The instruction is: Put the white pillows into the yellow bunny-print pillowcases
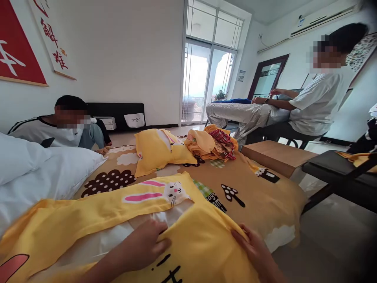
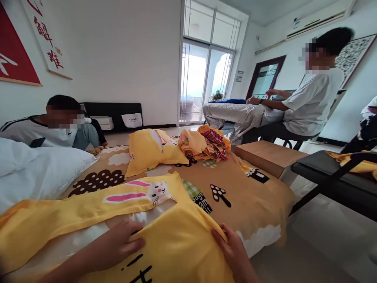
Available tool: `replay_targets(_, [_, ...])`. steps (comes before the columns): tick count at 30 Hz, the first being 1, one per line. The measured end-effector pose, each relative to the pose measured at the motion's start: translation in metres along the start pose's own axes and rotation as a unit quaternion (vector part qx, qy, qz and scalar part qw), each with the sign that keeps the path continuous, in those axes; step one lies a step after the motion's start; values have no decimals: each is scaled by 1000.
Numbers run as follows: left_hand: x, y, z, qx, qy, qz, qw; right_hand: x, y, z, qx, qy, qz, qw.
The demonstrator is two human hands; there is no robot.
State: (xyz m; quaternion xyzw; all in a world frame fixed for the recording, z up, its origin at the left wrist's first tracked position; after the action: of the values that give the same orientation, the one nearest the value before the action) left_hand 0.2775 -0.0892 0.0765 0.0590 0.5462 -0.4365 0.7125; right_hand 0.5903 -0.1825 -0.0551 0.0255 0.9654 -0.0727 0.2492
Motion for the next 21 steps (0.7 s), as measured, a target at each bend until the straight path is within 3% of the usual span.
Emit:
replay_targets(2, [-7, -3, 1, 21, -39, -11, 999, -6, 4, 11, 8, -102, -2, 995])
replay_targets(4, [-8, -9, 5, 36, -60, -25, 997, -8, 6, 4, 7, -225, 30, 974])
replay_targets(7, [-3, -15, 17, 33, -62, -48, 996, 4, 4, -49, -116, -343, 89, 928])
replay_targets(9, [2, -19, 25, 30, -44, -59, 997, 21, 2, -95, -245, -351, 11, 903])
replay_targets(12, [6, -23, 32, 57, -5, -62, 996, 41, 2, -139, -316, -344, -148, 871])
replay_targets(17, [-4, -6, 37, 193, 4, -1, 981, 35, -3, -144, -317, -390, -233, 833])
replay_targets(21, [6, 38, 57, 384, 76, -98, 915, 22, -26, -145, -294, -426, -240, 821])
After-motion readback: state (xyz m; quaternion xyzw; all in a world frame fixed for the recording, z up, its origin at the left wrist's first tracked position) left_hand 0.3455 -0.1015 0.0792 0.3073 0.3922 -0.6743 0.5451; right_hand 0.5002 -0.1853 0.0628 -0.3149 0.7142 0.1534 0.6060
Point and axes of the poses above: each hand's wrist, its own y-axis towards the middle knuckle, its own x-axis out of the palm, z = x × y, the point moved 2 cm from there along y, towards the middle knuckle, and after that the axes turned 11 degrees about -z, right-handed, at the moved point
